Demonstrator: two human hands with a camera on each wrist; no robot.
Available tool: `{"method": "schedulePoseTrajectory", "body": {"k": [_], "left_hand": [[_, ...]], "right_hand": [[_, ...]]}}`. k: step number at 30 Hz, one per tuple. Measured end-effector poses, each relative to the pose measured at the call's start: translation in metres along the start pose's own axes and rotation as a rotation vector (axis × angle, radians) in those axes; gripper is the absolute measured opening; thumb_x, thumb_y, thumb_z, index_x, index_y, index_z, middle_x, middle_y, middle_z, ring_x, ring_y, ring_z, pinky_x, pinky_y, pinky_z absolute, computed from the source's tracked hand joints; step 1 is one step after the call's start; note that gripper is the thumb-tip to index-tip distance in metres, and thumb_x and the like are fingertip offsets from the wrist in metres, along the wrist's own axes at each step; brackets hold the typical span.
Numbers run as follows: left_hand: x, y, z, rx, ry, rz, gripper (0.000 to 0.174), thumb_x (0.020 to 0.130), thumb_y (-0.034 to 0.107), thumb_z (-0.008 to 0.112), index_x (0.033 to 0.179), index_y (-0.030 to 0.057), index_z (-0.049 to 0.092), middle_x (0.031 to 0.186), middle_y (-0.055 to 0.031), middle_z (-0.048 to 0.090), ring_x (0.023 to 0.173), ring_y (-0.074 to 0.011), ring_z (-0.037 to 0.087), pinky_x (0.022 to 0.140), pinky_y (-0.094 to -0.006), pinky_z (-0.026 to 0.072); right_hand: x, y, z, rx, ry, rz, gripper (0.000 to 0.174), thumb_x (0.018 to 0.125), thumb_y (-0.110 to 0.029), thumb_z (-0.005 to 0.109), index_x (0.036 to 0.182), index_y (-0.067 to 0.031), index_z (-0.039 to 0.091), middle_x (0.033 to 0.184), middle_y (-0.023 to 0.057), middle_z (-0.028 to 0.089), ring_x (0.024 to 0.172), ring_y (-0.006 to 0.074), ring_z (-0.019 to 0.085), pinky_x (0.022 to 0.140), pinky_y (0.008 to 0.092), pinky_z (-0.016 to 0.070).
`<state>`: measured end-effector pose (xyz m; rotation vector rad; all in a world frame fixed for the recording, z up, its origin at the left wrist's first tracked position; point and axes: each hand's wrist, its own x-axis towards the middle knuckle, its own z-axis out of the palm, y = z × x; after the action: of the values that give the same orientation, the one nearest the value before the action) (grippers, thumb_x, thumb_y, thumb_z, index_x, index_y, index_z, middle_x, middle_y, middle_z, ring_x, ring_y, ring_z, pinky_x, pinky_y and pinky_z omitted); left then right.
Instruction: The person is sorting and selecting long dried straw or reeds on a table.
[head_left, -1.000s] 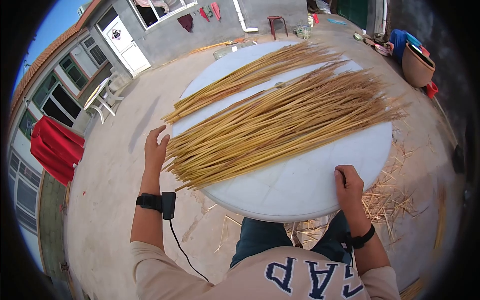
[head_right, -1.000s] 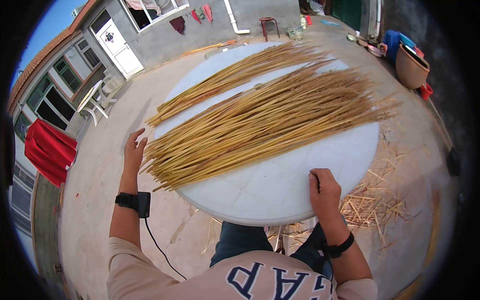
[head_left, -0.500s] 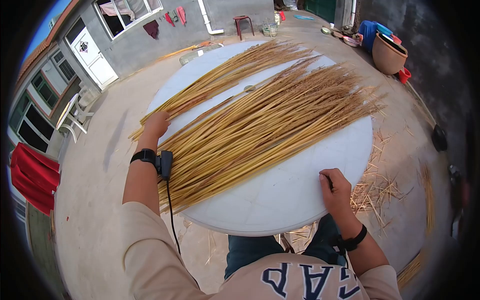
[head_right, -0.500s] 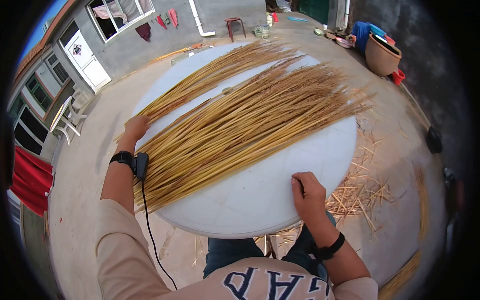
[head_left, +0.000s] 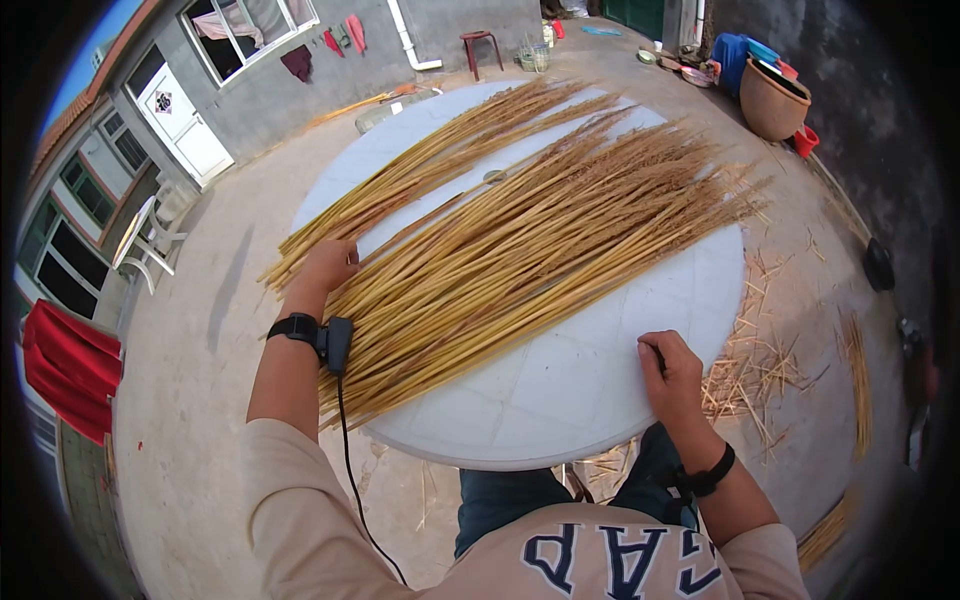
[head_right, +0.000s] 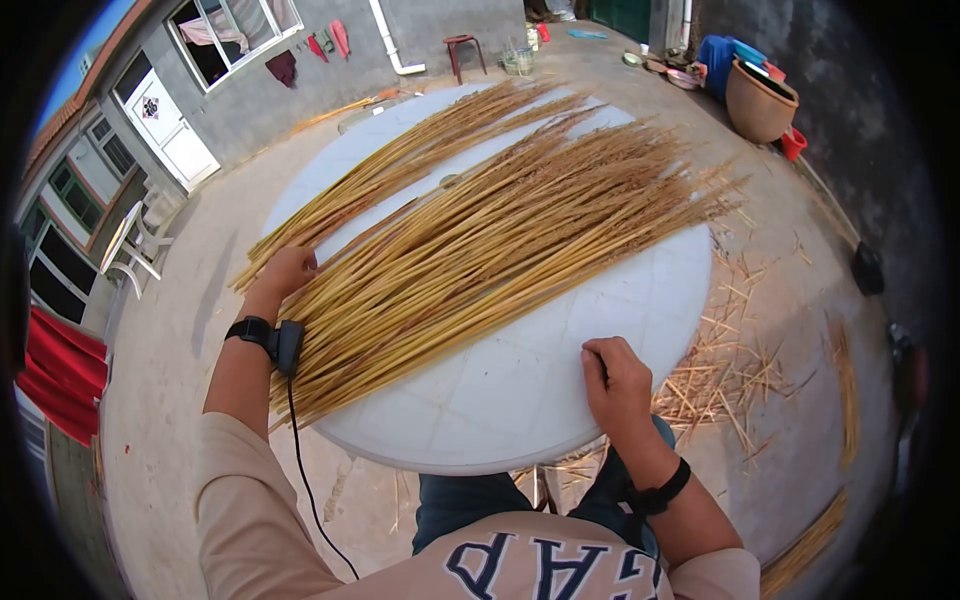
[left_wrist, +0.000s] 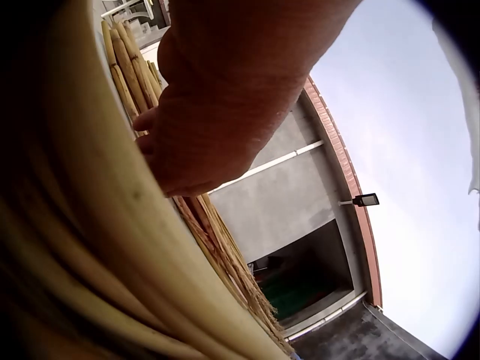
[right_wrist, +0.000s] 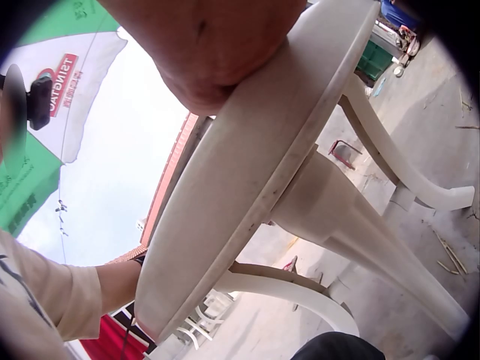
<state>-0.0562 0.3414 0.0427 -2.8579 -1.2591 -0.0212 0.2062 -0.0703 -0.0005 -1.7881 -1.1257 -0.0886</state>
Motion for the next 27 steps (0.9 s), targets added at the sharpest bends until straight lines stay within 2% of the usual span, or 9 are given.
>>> {"method": "schedulePoseTrajectory", "body": {"k": [6, 12, 16, 18, 20, 21, 22, 24, 27], "left_hand": [[-0.006, 0.003, -0.002, 0.099, 0.118, 0.064, 0.008, 0.079, 0.012, 0.055, 0.084, 0.0051, 0.055, 0.081, -0.0177, 0.060, 0.081, -0.0352, 0.056, 0.068, -0.0434, 0.0436], [-0.031, -0.003, -0.049, 0.035, 0.473, -0.075, 0.007, 0.083, 0.014, 0.051, 0.086, 0.0076, 0.051, 0.072, -0.0177, 0.059, 0.070, -0.0380, 0.056, 0.059, -0.0451, 0.0424], [-0.048, -0.002, -0.087, 0.028, 0.508, -0.071, 0.005, 0.084, 0.013, 0.050, 0.084, 0.0077, 0.050, 0.066, -0.0139, 0.058, 0.063, -0.0336, 0.056, 0.056, -0.0417, 0.0421], [-0.055, 0.003, -0.098, 0.027, 0.519, -0.045, 0.003, 0.083, 0.009, 0.051, 0.084, 0.0066, 0.052, 0.063, -0.0119, 0.057, 0.058, -0.0278, 0.056, 0.055, -0.0377, 0.0422], [-0.061, 0.012, -0.108, -0.245, 0.322, 0.035, 0.004, 0.081, 0.004, 0.051, 0.083, 0.0038, 0.054, 0.059, -0.0097, 0.055, 0.054, -0.0203, 0.054, 0.054, -0.0327, 0.0418], [-0.067, 0.024, -0.109, -0.141, 0.350, 0.019, 0.007, 0.080, 0.001, 0.052, 0.085, 0.0015, 0.057, 0.057, -0.0068, 0.052, 0.054, -0.0125, 0.050, 0.054, -0.0281, 0.0408], [-0.069, 0.031, -0.111, -0.135, 0.350, 0.029, 0.007, 0.080, 0.001, 0.052, 0.085, 0.0015, 0.057, 0.057, -0.0068, 0.052, 0.054, -0.0125, 0.050, 0.054, -0.0281, 0.0408], [-0.071, 0.039, -0.116, -0.316, 0.503, 0.057, 0.010, 0.081, 0.003, 0.052, 0.089, 0.0011, 0.059, 0.057, -0.0037, 0.052, 0.052, -0.0088, 0.047, 0.050, -0.0251, 0.0383], [-0.069, 0.037, -0.108, -0.585, 0.366, 0.050, 0.013, 0.082, 0.003, 0.053, 0.091, 0.0009, 0.060, 0.058, -0.0016, 0.053, 0.049, -0.0065, 0.044, 0.046, -0.0219, 0.0342]], "right_hand": [[-0.001, 0.002, 0.000, 0.006, 0.004, 0.011, 0.004, 0.079, -0.003, 0.057, 0.082, -0.0004, 0.057, 0.076, 0.0138, 0.057, 0.062, 0.0283, 0.056, 0.056, 0.0311, 0.0449], [-0.002, 0.004, 0.002, 0.040, 0.036, -0.017, 0.004, 0.078, -0.003, 0.057, 0.081, -0.0011, 0.057, 0.076, 0.0135, 0.057, 0.064, 0.0297, 0.057, 0.057, 0.0324, 0.0453], [-0.002, 0.006, 0.002, 0.038, 0.065, -0.045, 0.003, 0.077, -0.003, 0.058, 0.080, -0.0016, 0.057, 0.075, 0.0125, 0.057, 0.064, 0.0294, 0.056, 0.056, 0.0328, 0.0451], [-0.003, 0.007, 0.003, 0.014, 0.056, -0.061, 0.004, 0.077, -0.005, 0.058, 0.079, -0.0024, 0.056, 0.074, 0.0117, 0.056, 0.063, 0.0295, 0.056, 0.056, 0.0333, 0.0453], [-0.003, 0.008, 0.004, 0.013, 0.076, -0.058, 0.004, 0.077, -0.005, 0.058, 0.079, -0.0029, 0.056, 0.074, 0.0114, 0.056, 0.064, 0.0296, 0.056, 0.056, 0.0338, 0.0454], [-0.004, 0.009, 0.004, 0.011, 0.079, -0.069, 0.004, 0.077, -0.006, 0.058, 0.078, -0.0034, 0.056, 0.074, 0.0111, 0.056, 0.064, 0.0297, 0.056, 0.057, 0.0343, 0.0455], [-0.005, 0.010, 0.004, 0.014, 0.089, -0.063, 0.004, 0.077, -0.006, 0.058, 0.078, -0.0034, 0.056, 0.074, 0.0111, 0.056, 0.064, 0.0297, 0.056, 0.057, 0.0343, 0.0455], [-0.005, 0.012, 0.004, -0.010, 0.062, -0.067, 0.004, 0.078, -0.005, 0.058, 0.081, -0.0021, 0.058, 0.077, 0.0113, 0.058, 0.065, 0.0278, 0.057, 0.058, 0.0321, 0.0457], [-0.006, 0.014, 0.004, -0.019, 0.068, -0.091, 0.004, 0.078, -0.006, 0.058, 0.081, -0.0028, 0.057, 0.077, 0.0109, 0.058, 0.065, 0.0281, 0.057, 0.058, 0.0329, 0.0454]]}}
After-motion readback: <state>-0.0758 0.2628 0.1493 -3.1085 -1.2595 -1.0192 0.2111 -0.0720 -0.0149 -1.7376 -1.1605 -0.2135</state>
